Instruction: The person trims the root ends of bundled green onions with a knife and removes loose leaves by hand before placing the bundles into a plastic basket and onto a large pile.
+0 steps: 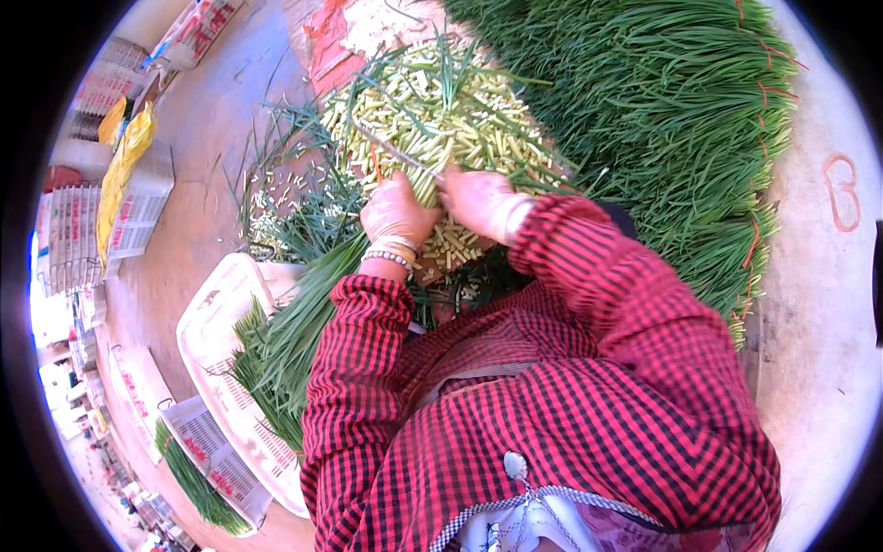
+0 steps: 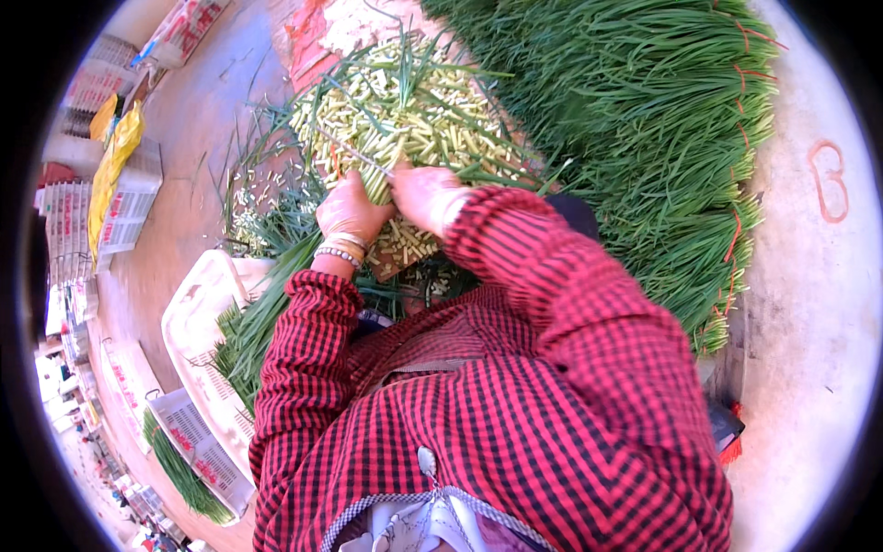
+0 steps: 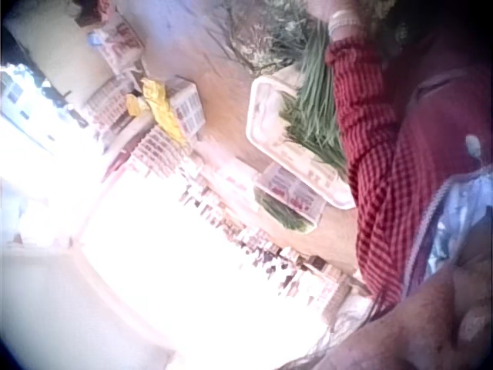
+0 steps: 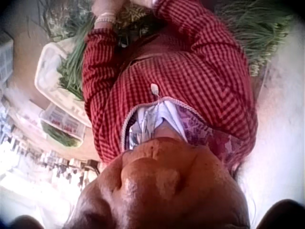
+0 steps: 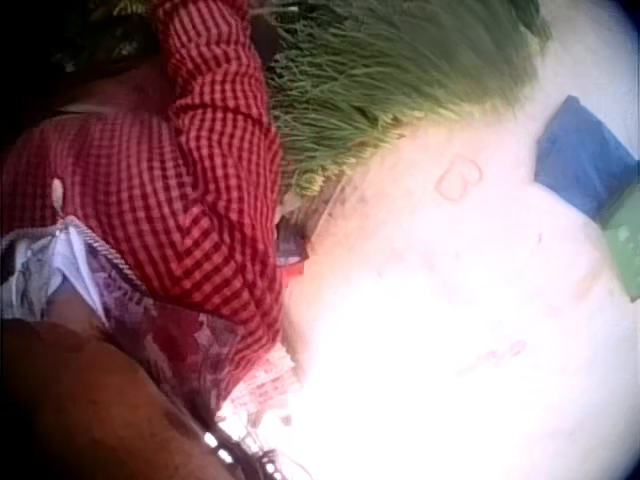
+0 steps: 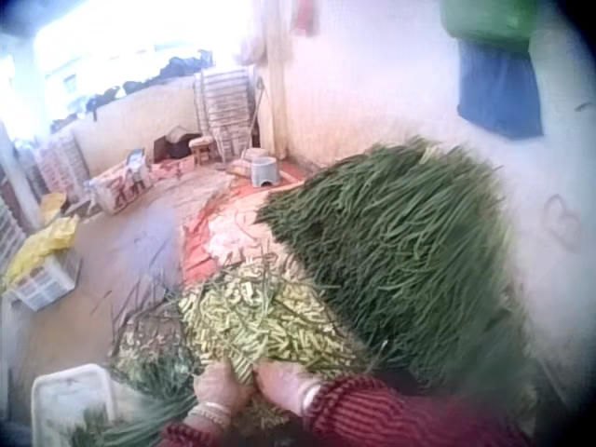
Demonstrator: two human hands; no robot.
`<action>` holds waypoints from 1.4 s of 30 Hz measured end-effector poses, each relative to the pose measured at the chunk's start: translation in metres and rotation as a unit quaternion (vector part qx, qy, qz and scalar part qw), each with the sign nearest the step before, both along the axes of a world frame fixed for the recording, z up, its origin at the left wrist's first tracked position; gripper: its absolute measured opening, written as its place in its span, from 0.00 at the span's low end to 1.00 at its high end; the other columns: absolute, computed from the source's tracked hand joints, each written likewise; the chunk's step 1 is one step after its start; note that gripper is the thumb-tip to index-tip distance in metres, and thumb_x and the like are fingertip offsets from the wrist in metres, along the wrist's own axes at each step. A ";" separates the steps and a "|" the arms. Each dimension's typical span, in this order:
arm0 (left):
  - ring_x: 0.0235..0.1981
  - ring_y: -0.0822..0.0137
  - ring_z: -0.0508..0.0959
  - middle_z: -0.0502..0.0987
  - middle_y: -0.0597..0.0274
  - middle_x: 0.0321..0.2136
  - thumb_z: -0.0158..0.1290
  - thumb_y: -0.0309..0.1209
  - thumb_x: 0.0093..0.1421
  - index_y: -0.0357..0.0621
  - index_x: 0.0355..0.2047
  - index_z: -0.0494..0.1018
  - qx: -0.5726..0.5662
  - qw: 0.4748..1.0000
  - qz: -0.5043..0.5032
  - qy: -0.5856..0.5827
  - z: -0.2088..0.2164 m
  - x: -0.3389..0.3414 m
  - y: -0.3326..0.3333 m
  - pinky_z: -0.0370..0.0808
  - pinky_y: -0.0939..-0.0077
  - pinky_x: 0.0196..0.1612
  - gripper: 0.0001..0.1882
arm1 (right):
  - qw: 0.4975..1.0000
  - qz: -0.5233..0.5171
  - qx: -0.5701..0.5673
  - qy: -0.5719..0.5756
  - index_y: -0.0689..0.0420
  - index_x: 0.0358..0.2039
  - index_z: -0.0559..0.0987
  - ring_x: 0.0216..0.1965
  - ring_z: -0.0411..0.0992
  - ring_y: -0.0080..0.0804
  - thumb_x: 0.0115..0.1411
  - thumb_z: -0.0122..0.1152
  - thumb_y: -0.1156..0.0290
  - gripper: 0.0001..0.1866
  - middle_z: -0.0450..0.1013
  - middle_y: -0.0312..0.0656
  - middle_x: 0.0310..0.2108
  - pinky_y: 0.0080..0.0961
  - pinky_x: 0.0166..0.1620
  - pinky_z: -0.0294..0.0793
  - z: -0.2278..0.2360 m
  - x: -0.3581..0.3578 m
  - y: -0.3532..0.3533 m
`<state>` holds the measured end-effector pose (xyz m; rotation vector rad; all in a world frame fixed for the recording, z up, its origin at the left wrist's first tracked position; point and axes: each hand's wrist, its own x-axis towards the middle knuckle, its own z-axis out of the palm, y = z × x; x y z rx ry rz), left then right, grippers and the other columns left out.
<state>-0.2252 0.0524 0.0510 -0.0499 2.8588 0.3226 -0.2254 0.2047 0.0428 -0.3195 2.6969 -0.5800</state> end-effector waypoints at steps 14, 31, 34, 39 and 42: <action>0.40 0.46 0.81 0.80 0.44 0.36 0.66 0.50 0.40 0.40 0.43 0.70 -0.004 0.999 -0.024 0.027 -0.010 0.008 -0.002 0.76 0.54 0.45 0.35 | 0.998 -0.012 0.042 -0.037 0.65 0.44 0.72 0.37 0.81 0.49 0.63 0.50 0.68 0.14 0.79 0.57 0.31 0.42 0.37 0.79 -0.030 0.010 -0.001; 0.58 0.42 0.71 0.70 0.40 0.58 0.68 0.32 0.46 0.39 0.59 0.64 0.115 0.813 -0.291 0.491 0.142 0.127 0.001 0.66 0.52 0.62 0.40 | 0.632 -0.002 -0.671 -0.386 0.58 0.56 0.72 0.50 0.74 0.31 0.66 0.43 0.35 0.37 0.75 0.43 0.50 0.30 0.54 0.73 0.045 0.044 0.021; 0.67 0.40 0.59 0.57 0.37 0.66 0.63 0.24 0.46 0.37 0.66 0.55 0.203 0.869 -0.229 0.389 0.092 0.151 0.008 0.57 0.52 0.68 0.46 | 0.550 -0.054 -0.727 -0.406 0.55 0.55 0.74 0.51 0.74 0.30 0.66 0.49 0.39 0.32 0.75 0.44 0.52 0.27 0.54 0.73 0.058 0.062 0.021; 0.59 0.52 0.71 0.70 0.48 0.58 0.52 0.10 0.49 0.35 0.63 0.61 0.624 0.764 0.160 0.038 -0.012 0.175 -0.047 0.62 0.60 0.65 0.37 | 0.674 -0.122 -0.647 -0.335 0.60 0.52 0.76 0.42 0.77 0.28 0.64 0.57 0.51 0.26 0.78 0.41 0.44 0.24 0.50 0.76 0.017 0.065 0.034; 0.53 0.61 0.76 0.75 0.57 0.54 0.45 0.37 0.70 0.39 0.59 0.67 0.759 0.583 0.253 -0.143 -0.031 0.148 -0.047 0.72 0.65 0.59 0.21 | 0.761 0.018 -0.587 -0.276 0.59 0.55 0.75 0.45 0.75 0.25 0.63 0.58 0.46 0.31 0.78 0.40 0.45 0.23 0.52 0.72 0.031 0.075 0.035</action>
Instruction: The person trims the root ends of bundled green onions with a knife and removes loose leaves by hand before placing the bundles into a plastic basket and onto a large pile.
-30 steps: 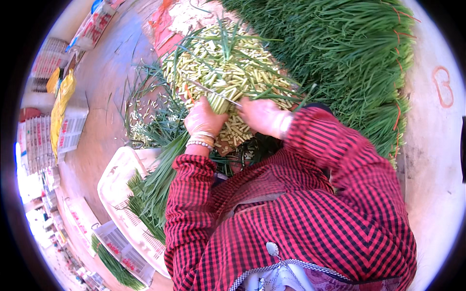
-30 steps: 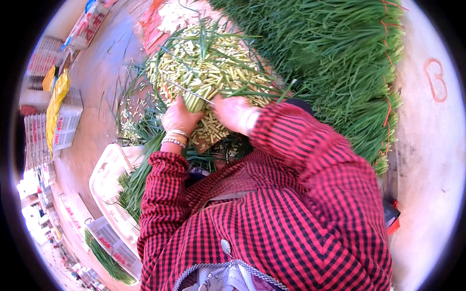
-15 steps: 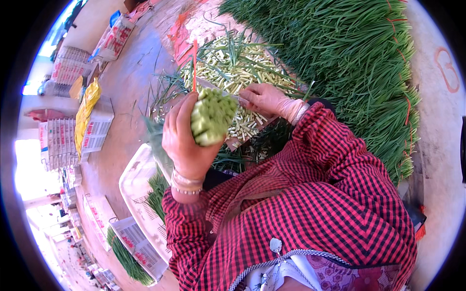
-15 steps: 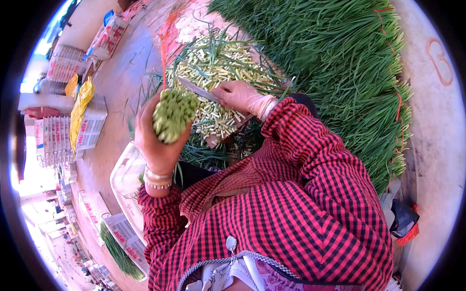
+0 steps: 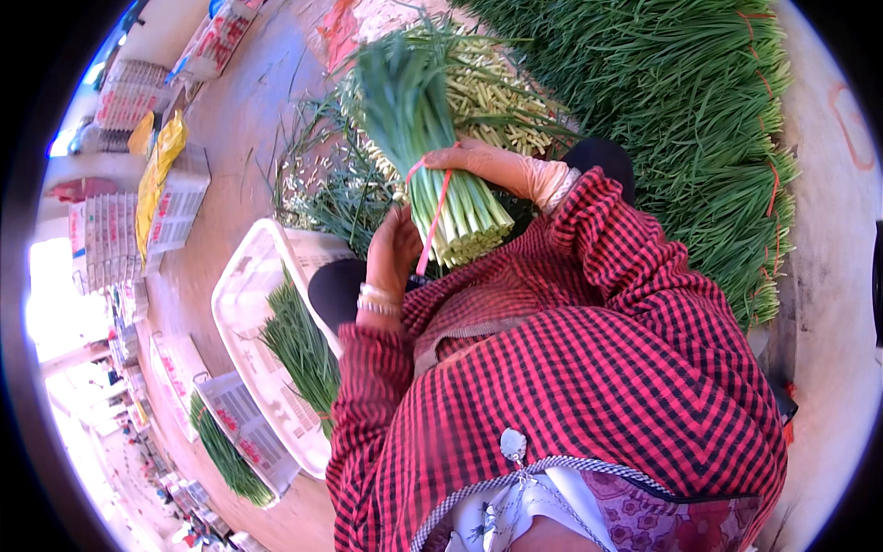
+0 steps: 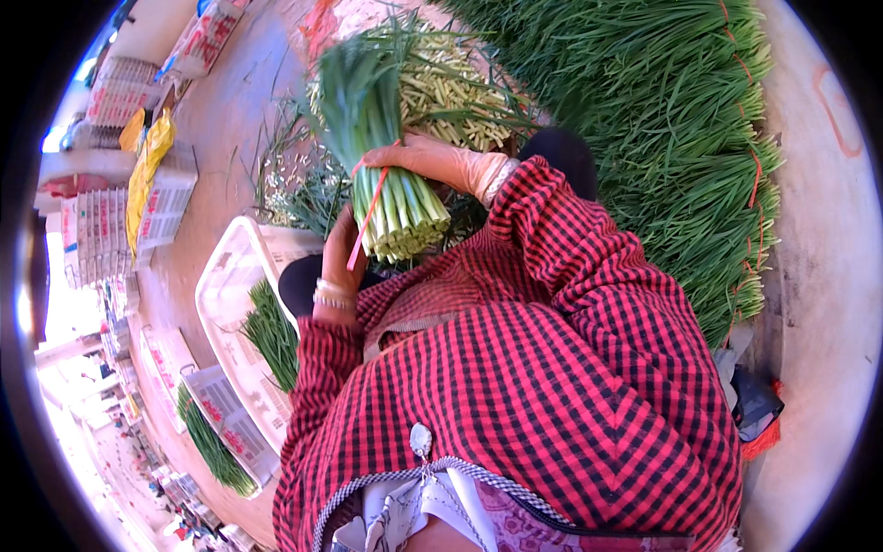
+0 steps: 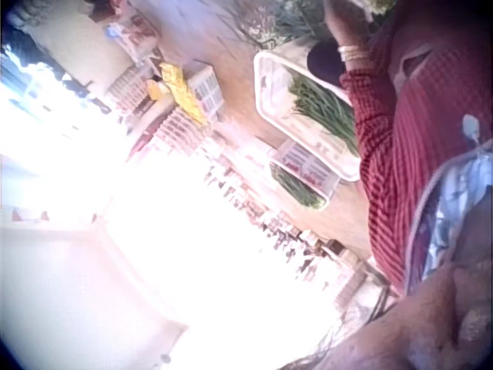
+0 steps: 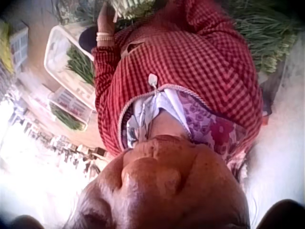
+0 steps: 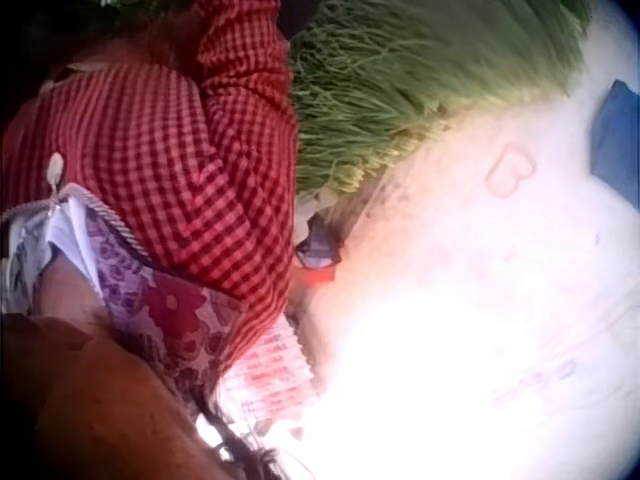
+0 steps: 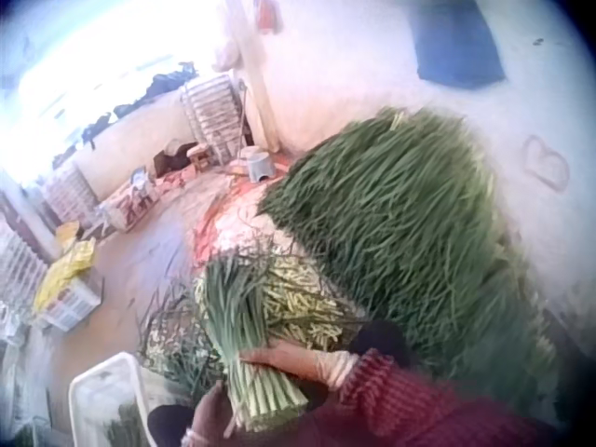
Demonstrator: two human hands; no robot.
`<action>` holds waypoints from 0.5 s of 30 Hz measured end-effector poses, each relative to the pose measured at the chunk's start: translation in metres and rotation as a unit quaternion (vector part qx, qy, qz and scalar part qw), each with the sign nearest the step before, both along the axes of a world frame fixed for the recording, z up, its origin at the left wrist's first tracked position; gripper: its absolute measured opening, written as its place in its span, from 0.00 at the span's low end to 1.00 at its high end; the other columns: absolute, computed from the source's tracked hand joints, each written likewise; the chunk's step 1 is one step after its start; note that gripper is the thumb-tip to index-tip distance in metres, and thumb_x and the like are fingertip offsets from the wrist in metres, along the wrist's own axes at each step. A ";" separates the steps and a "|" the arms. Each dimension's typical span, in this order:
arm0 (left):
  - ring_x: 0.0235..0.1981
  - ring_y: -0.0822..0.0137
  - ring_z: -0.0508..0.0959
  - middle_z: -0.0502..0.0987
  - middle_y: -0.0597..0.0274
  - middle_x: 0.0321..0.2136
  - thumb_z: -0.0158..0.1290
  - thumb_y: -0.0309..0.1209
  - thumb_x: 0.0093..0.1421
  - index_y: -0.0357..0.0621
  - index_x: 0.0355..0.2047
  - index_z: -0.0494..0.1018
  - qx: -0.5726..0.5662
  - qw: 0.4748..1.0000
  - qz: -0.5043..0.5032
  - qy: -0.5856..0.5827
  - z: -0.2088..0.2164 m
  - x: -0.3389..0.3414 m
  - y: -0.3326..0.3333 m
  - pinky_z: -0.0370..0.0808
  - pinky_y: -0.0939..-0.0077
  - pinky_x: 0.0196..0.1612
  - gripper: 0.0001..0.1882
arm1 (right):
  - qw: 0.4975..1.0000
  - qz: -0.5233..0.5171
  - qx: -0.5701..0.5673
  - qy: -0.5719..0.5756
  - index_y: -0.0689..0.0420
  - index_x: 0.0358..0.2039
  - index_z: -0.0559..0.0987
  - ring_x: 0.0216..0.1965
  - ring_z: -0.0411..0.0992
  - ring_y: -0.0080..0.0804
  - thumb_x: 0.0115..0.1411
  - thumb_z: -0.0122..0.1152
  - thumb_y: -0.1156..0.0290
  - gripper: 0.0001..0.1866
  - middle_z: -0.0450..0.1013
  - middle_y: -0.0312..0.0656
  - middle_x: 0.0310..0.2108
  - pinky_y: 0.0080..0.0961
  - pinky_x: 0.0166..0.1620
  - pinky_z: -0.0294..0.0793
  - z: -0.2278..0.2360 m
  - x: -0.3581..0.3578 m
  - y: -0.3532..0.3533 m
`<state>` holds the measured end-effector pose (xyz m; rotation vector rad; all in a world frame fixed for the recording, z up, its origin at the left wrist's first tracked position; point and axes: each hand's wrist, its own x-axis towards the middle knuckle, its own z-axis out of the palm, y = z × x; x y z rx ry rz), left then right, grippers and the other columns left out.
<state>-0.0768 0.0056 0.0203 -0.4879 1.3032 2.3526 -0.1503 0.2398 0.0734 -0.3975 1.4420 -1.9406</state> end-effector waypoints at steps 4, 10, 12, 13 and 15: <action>0.54 0.52 0.74 0.73 0.48 0.56 0.40 0.56 0.68 0.39 0.58 0.68 0.248 0.955 0.035 0.159 0.016 -0.031 0.026 0.71 0.55 0.59 0.33 | 0.975 0.071 0.109 0.179 0.63 0.57 0.72 0.53 0.72 0.35 0.59 0.57 0.37 0.41 0.75 0.46 0.51 0.26 0.58 0.67 0.017 0.023 -0.017; 0.52 0.52 0.72 0.72 0.49 0.53 0.46 0.51 0.65 0.37 0.58 0.66 0.261 0.921 0.014 0.289 -0.008 -0.041 -0.020 0.72 0.57 0.56 0.32 | 0.952 -0.098 0.211 0.197 0.59 0.36 0.81 0.30 0.73 0.21 0.63 0.64 0.66 0.09 0.75 0.33 0.28 0.20 0.36 0.74 0.066 0.062 0.003; 0.52 0.54 0.71 0.73 0.50 0.52 0.48 0.51 0.65 0.37 0.57 0.67 0.263 0.915 0.070 0.297 -0.005 -0.038 -0.025 0.68 0.58 0.59 0.31 | 0.950 -0.032 0.176 0.256 0.59 0.36 0.81 0.27 0.73 0.20 0.62 0.64 0.65 0.10 0.74 0.33 0.24 0.21 0.34 0.73 0.066 0.075 0.008; 0.53 0.54 0.71 0.73 0.51 0.53 0.47 0.52 0.66 0.38 0.57 0.67 0.213 0.923 0.106 0.302 -0.007 -0.038 -0.030 0.68 0.58 0.59 0.31 | 0.946 0.001 0.158 0.284 0.59 0.36 0.81 0.26 0.73 0.20 0.61 0.64 0.65 0.10 0.74 0.32 0.22 0.21 0.33 0.72 0.067 0.081 0.008; 0.53 0.55 0.71 0.73 0.53 0.53 0.47 0.53 0.66 0.41 0.58 0.67 0.110 0.926 0.180 0.311 -0.007 -0.036 -0.043 0.67 0.57 0.60 0.31 | 0.891 0.051 0.315 0.324 0.55 0.35 0.77 0.29 0.77 0.42 0.56 0.65 0.55 0.16 0.76 0.42 0.24 0.35 0.36 0.74 0.086 0.093 0.002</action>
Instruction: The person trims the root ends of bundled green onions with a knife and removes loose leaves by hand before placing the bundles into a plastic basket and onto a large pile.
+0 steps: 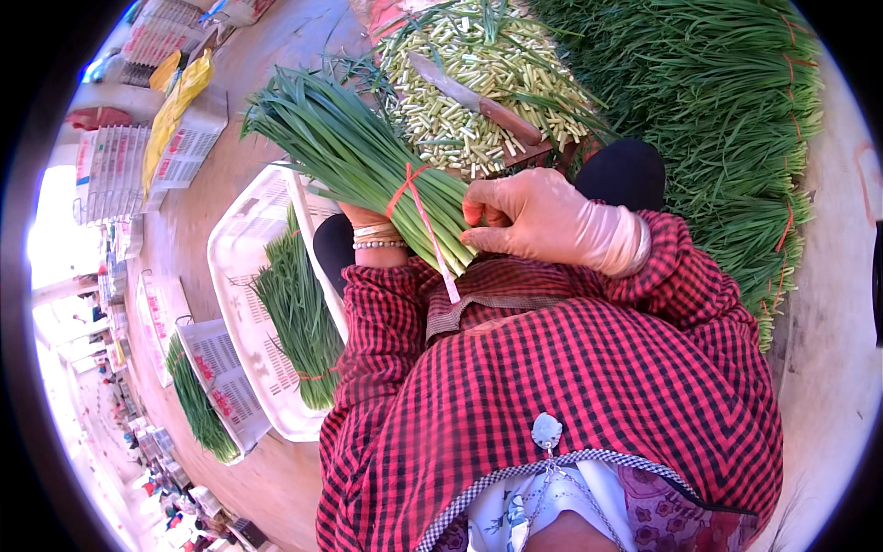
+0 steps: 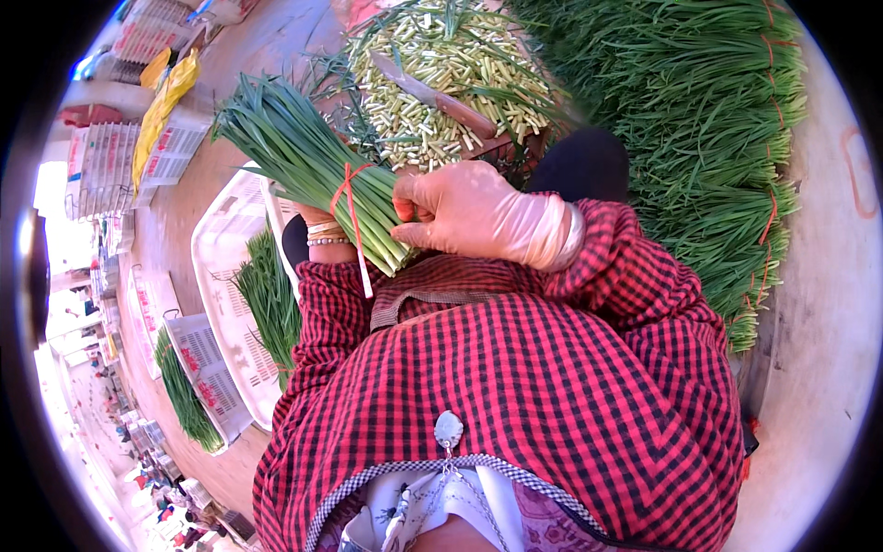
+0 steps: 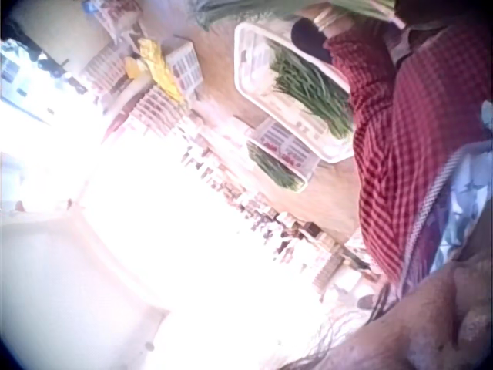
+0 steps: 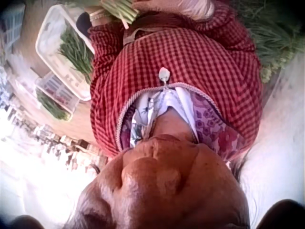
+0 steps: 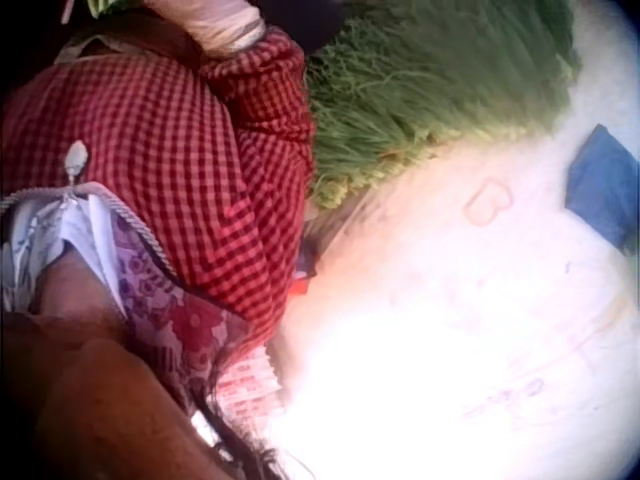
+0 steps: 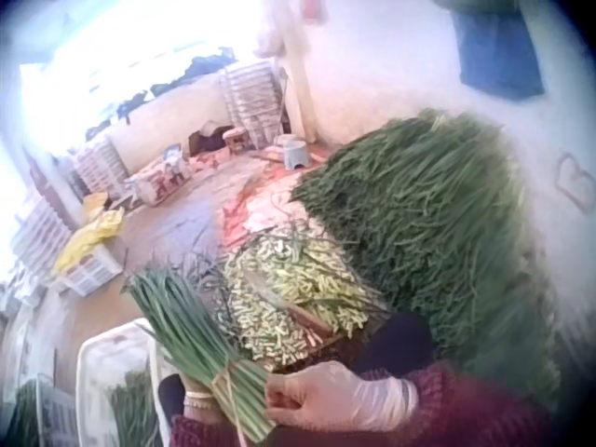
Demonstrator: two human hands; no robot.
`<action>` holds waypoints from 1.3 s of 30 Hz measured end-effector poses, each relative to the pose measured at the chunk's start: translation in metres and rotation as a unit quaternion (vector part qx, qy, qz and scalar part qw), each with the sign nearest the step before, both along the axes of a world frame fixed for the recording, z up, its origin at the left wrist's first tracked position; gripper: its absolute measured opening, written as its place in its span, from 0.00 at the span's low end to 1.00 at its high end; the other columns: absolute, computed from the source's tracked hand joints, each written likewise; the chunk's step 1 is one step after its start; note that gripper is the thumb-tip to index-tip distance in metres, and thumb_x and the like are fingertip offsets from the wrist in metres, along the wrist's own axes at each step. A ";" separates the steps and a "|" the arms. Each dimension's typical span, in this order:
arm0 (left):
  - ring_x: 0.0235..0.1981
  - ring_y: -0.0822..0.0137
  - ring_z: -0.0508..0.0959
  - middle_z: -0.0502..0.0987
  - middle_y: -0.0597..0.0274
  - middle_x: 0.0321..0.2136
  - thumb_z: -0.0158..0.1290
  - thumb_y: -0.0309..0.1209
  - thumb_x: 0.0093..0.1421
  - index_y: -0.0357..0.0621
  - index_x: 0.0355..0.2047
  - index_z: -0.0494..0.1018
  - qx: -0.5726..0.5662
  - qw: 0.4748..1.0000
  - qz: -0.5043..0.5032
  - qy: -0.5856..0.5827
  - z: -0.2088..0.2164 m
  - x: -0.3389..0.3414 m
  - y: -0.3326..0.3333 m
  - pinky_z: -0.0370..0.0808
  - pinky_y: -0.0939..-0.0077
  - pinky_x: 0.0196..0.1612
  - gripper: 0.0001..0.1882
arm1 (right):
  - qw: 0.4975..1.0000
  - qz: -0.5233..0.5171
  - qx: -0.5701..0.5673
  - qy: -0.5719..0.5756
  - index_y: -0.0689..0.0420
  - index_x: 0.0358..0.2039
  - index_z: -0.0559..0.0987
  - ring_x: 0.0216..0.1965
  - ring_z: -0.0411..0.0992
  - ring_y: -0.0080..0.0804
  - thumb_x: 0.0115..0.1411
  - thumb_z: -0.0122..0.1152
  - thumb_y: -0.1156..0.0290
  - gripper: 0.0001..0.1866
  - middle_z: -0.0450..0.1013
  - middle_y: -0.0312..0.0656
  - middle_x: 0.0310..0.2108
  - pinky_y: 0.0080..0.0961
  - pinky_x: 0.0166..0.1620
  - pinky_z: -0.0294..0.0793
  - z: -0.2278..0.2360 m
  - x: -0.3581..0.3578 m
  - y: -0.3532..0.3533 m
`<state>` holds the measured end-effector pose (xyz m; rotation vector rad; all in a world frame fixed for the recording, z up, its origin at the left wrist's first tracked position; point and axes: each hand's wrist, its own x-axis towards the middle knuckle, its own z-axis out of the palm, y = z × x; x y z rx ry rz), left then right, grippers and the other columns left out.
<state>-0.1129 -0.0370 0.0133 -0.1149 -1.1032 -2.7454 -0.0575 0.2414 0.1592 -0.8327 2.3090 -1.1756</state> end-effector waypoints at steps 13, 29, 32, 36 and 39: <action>0.47 0.57 0.76 0.77 0.56 0.49 0.44 0.54 0.67 0.44 0.55 0.70 0.074 0.994 0.078 0.023 0.004 0.023 -0.066 0.73 0.59 0.54 0.28 | 0.995 0.076 0.054 0.039 0.54 0.32 0.77 0.31 0.76 0.50 0.59 0.55 0.63 0.09 0.75 0.48 0.24 0.43 0.36 0.73 -0.006 -0.010 0.027; 0.53 0.53 0.74 0.72 0.54 0.55 0.47 0.43 0.68 0.41 0.58 0.66 0.081 0.977 0.164 -0.108 0.062 0.026 -0.008 0.71 0.55 0.58 0.24 | 0.983 0.000 0.011 0.182 0.66 0.68 0.53 0.69 0.54 0.49 0.52 0.67 0.47 0.53 0.54 0.65 0.66 0.32 0.68 0.54 -0.003 -0.058 -0.010; 0.44 0.64 0.78 0.76 0.59 0.48 0.59 0.34 0.62 0.37 0.56 0.68 -0.062 0.972 0.197 -0.112 0.079 0.016 0.051 0.77 0.67 0.47 0.25 | 0.960 -0.075 -0.191 0.191 0.66 0.60 0.65 0.59 0.67 0.51 0.49 0.70 0.55 0.43 0.67 0.62 0.57 0.35 0.62 0.64 0.012 -0.060 -0.078; 0.44 0.65 0.78 0.77 0.60 0.47 0.59 0.35 0.62 0.37 0.55 0.69 -0.035 0.986 0.104 -0.124 0.095 0.025 0.087 0.77 0.67 0.47 0.23 | 0.895 -0.252 -0.367 -0.016 0.66 0.44 0.78 0.40 0.77 0.30 0.53 0.67 0.71 0.19 0.79 0.42 0.40 0.27 0.46 0.76 -0.011 -0.115 -0.073; 0.44 0.62 0.79 0.77 0.59 0.46 0.58 0.37 0.64 0.38 0.54 0.70 0.036 0.986 0.087 -0.136 0.100 0.028 0.084 0.77 0.66 0.48 0.22 | 0.835 -0.298 -0.446 -0.123 0.65 0.46 0.78 0.39 0.77 0.29 0.55 0.67 0.70 0.19 0.79 0.41 0.40 0.27 0.46 0.75 -0.014 -0.114 -0.038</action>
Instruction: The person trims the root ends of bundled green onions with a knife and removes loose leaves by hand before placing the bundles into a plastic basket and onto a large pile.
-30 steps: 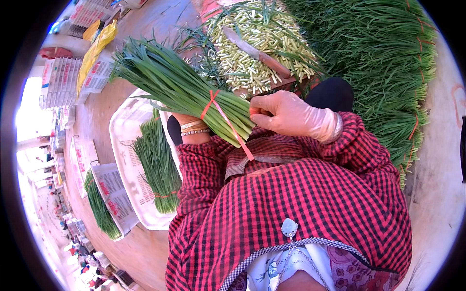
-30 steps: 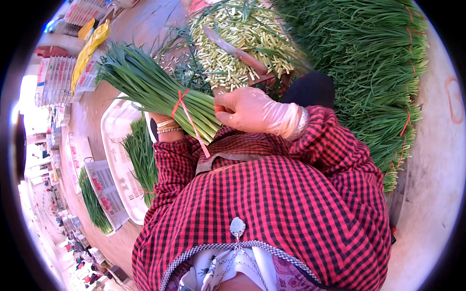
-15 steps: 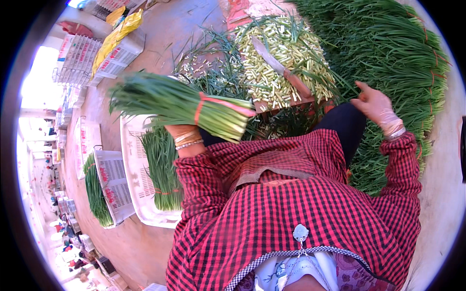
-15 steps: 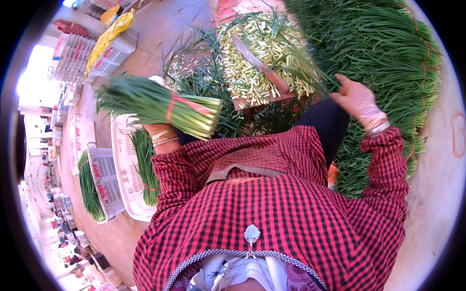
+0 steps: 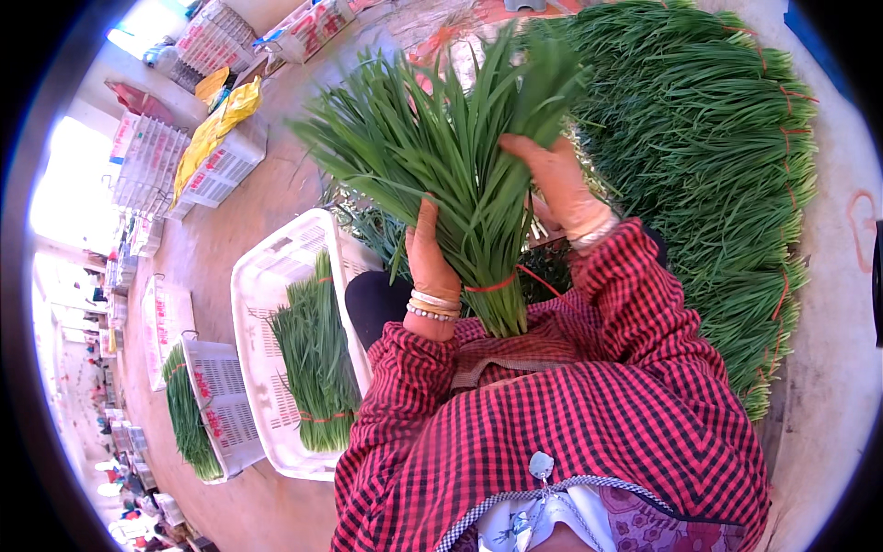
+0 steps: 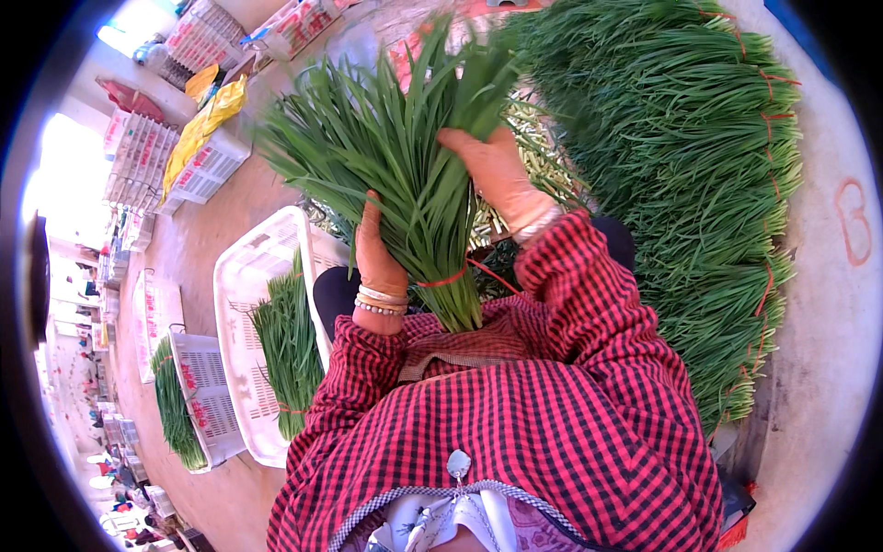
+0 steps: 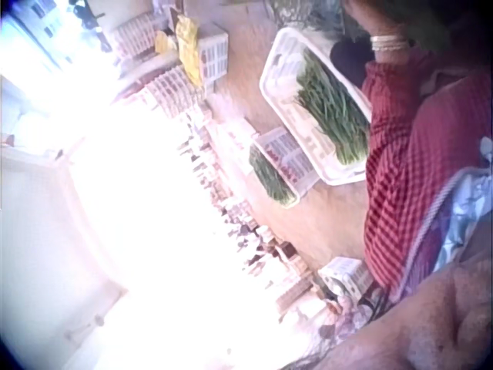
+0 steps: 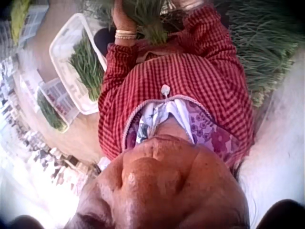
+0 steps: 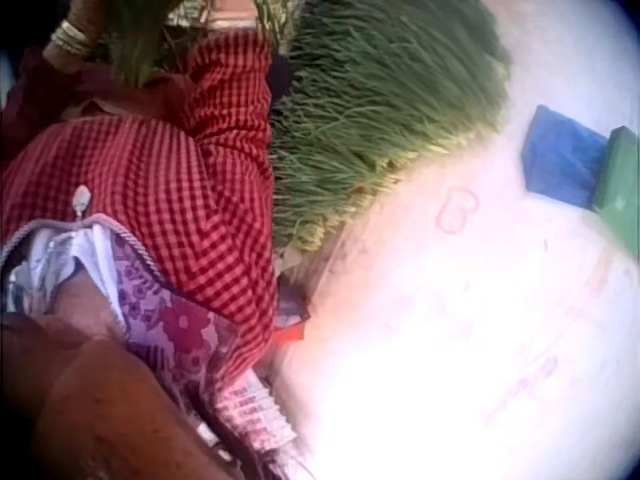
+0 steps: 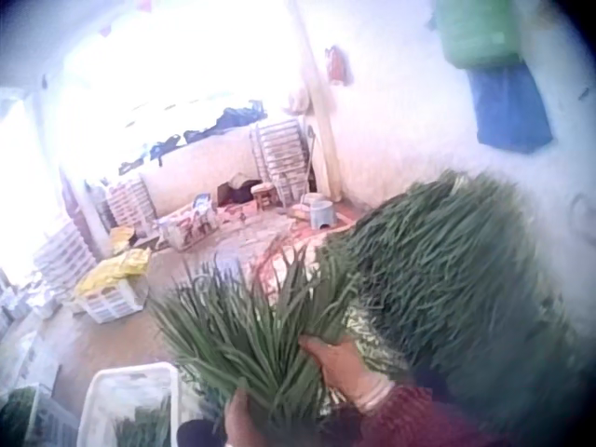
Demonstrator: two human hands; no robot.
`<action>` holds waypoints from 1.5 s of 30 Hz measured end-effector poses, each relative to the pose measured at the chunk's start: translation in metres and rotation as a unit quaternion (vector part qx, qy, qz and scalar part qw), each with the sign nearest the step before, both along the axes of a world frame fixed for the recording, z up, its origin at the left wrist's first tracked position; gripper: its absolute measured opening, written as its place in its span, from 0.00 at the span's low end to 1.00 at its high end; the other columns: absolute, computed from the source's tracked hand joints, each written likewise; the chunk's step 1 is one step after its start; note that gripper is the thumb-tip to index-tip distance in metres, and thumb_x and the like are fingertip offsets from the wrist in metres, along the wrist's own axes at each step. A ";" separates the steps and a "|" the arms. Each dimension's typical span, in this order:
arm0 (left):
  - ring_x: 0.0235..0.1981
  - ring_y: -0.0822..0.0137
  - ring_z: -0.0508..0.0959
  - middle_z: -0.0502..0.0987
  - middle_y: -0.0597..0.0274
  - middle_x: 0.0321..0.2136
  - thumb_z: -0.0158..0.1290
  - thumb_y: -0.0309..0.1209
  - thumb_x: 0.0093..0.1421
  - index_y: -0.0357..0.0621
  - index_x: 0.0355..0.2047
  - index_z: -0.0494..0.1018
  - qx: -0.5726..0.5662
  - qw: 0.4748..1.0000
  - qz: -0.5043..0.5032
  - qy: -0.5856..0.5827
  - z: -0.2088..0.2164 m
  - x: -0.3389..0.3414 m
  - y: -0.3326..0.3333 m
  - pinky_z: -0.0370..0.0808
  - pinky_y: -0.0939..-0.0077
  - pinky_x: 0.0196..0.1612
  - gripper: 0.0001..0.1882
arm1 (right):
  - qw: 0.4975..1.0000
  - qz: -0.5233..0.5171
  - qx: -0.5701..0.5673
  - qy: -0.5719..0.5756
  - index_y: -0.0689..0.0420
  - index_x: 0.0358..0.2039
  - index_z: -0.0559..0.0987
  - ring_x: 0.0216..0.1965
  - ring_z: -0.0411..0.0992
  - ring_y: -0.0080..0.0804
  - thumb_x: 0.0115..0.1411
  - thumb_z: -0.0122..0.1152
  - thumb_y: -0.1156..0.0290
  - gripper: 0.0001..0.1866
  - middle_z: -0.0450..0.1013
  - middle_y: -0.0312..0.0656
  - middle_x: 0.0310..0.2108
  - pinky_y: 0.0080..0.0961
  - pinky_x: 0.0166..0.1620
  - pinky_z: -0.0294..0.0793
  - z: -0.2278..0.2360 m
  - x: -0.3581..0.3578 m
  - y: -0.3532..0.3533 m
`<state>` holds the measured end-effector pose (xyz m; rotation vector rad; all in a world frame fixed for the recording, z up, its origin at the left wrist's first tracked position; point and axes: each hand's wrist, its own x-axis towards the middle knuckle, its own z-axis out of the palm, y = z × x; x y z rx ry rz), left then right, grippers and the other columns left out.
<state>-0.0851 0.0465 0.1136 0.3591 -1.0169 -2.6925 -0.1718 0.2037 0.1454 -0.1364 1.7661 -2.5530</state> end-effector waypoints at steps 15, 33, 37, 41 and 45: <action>0.45 0.63 0.79 0.78 0.56 0.46 0.57 0.30 0.62 0.32 0.53 0.70 -0.165 0.980 -0.103 0.030 0.046 -0.028 0.000 0.76 0.70 0.49 0.21 | 0.944 0.136 0.222 0.202 0.60 0.69 0.51 0.60 0.64 0.31 0.53 0.74 0.63 0.51 0.64 0.48 0.60 0.30 0.61 0.65 -0.068 0.075 0.000; 0.40 0.64 0.81 0.80 0.57 0.43 0.59 0.34 0.62 0.36 0.51 0.73 -0.199 0.973 -0.117 -0.027 -0.001 -0.049 0.001 0.80 0.69 0.43 0.20 | 0.991 0.121 0.050 0.037 0.64 0.59 0.67 0.54 0.70 0.33 0.54 0.73 0.61 0.37 0.72 0.45 0.54 0.29 0.57 0.69 -0.025 0.025 -0.001; 0.38 0.67 0.81 0.80 0.60 0.41 0.60 0.37 0.62 0.36 0.50 0.73 -0.205 0.975 -0.086 -0.024 0.000 -0.042 0.004 0.80 0.72 0.40 0.21 | 0.999 0.032 -0.017 -0.011 0.64 0.51 0.74 0.45 0.75 0.30 0.54 0.71 0.72 0.24 0.77 0.41 0.44 0.27 0.48 0.76 0.001 0.003 0.014; 0.36 0.63 0.82 0.79 0.57 0.42 0.56 0.41 0.65 0.36 0.52 0.71 -0.061 0.994 -0.081 -0.035 0.011 -0.031 -0.003 0.81 0.71 0.39 0.22 | 0.999 0.007 -0.026 0.047 0.63 0.45 0.78 0.39 0.77 0.29 0.54 0.70 0.77 0.18 0.79 0.39 0.39 0.27 0.44 0.78 -0.017 0.007 0.037; 0.40 0.64 0.81 0.79 0.58 0.44 0.53 0.45 0.66 0.37 0.54 0.70 -0.091 0.991 -0.091 -0.028 0.003 -0.022 -0.002 0.80 0.69 0.44 0.25 | 0.998 0.055 -0.029 0.028 0.62 0.46 0.79 0.40 0.77 0.29 0.54 0.72 0.73 0.19 0.79 0.39 0.39 0.28 0.46 0.77 -0.027 0.017 0.050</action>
